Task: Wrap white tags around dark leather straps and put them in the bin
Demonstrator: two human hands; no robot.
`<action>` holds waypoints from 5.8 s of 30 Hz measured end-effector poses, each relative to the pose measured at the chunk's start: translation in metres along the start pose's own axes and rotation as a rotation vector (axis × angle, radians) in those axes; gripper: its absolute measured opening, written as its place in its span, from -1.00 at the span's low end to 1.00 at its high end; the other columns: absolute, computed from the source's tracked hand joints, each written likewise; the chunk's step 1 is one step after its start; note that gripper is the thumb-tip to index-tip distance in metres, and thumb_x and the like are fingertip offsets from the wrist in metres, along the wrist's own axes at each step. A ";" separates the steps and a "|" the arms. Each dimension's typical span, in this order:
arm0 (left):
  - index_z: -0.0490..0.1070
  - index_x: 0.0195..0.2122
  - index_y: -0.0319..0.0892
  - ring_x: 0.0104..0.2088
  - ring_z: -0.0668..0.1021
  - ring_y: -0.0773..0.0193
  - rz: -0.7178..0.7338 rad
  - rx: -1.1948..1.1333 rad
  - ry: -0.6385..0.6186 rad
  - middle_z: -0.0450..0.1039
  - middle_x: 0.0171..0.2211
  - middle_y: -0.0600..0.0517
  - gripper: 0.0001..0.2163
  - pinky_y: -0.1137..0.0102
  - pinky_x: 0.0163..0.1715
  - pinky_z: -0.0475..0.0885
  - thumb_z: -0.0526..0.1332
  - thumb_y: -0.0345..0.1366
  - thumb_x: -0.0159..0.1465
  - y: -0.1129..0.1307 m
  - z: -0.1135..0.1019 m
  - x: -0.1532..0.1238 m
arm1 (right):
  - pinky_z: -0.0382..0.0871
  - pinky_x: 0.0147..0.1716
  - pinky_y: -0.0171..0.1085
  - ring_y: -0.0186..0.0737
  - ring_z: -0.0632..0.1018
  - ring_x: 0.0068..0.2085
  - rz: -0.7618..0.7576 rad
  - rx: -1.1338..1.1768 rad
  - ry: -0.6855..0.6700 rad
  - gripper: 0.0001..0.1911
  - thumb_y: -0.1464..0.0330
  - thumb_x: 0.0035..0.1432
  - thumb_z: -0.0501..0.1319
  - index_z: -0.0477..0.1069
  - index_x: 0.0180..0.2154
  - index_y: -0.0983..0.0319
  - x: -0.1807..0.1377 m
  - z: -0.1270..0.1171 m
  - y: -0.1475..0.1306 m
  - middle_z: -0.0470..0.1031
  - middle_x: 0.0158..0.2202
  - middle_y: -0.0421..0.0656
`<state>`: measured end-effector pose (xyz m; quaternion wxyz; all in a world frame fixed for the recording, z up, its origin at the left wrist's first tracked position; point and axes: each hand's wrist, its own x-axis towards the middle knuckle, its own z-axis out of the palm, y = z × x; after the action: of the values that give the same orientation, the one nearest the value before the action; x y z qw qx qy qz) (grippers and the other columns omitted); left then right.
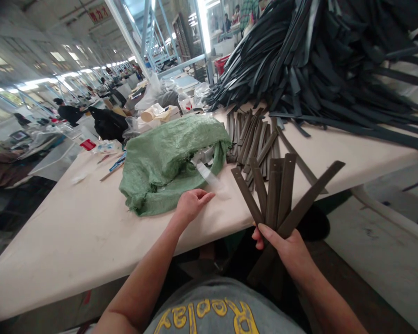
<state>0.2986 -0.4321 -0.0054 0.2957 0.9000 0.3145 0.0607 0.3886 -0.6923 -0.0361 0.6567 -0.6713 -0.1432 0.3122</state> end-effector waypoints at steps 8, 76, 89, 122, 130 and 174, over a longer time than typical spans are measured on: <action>0.39 -0.63 -0.16 -0.62 0.37 0.32 -0.137 -0.133 -0.009 0.37 -0.66 0.05 -0.60 0.41 -0.54 0.15 0.23 0.05 0.15 0.011 0.023 0.041 | 0.46 -0.44 -0.26 -0.19 0.52 -0.48 -0.029 -0.046 -0.033 -0.64 0.08 0.15 0.28 0.52 -0.33 0.28 -0.002 -0.007 0.008 0.54 -0.45 -0.08; 0.53 -0.41 -0.27 -0.46 0.55 0.31 -0.126 -1.191 -0.204 0.54 -0.47 -0.02 -0.68 0.34 -0.24 0.44 0.43 -0.08 0.01 0.014 -0.002 -0.027 | 0.32 -0.54 -0.31 -0.23 0.46 -0.54 -0.021 -0.223 -0.272 -0.60 0.05 0.15 0.22 0.54 -0.25 0.26 0.024 0.034 -0.055 0.44 -0.62 -0.19; 0.42 -0.13 -0.27 -0.38 0.58 0.23 -0.074 -1.190 -0.249 0.53 -0.39 -0.06 -0.61 0.29 -0.21 0.47 0.32 -0.07 0.16 0.003 -0.011 -0.069 | 0.15 -0.63 -0.38 -0.36 0.37 -0.61 -0.173 -0.272 -0.424 -0.70 0.17 0.02 0.31 0.50 -0.43 0.32 0.077 0.104 -0.084 0.42 -0.65 -0.21; 0.47 -0.49 -0.25 -0.39 0.59 0.27 -0.338 -1.590 0.152 0.55 -0.47 0.00 -0.60 0.35 -0.15 0.42 0.52 -0.06 -0.15 0.010 -0.008 -0.037 | 0.42 -0.50 -0.32 -0.20 0.55 -0.53 -0.333 -0.462 -0.201 -0.61 0.09 0.19 0.19 0.56 -0.44 0.25 0.034 0.035 -0.067 0.51 -0.60 -0.16; 0.48 -0.44 -0.24 -0.37 0.60 0.28 -0.335 -1.688 0.114 0.57 -0.42 0.01 -0.66 0.38 -0.21 0.43 0.47 -0.08 -0.02 0.025 -0.019 -0.023 | 0.52 -0.46 -0.31 -0.20 0.59 -0.50 -0.332 -0.458 -0.254 -0.65 0.13 0.24 0.18 0.55 -0.38 0.25 -0.002 0.011 -0.014 0.59 -0.47 -0.11; 0.57 -0.24 -0.21 -0.24 0.54 0.24 -0.100 -1.429 0.270 0.57 -0.25 -0.06 -0.66 0.36 -0.11 0.37 0.41 -0.08 0.05 0.033 -0.006 -0.038 | 0.44 -0.38 -0.23 -0.12 0.56 -0.48 -0.216 -0.417 -0.299 -0.53 0.04 0.22 0.10 0.51 -0.51 0.21 0.020 0.071 -0.040 0.52 -0.57 -0.15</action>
<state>0.2839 -0.4725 0.0212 0.7721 0.4564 0.2725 0.3484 0.3694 -0.6206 0.0022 0.5056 -0.7194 -0.3705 0.2995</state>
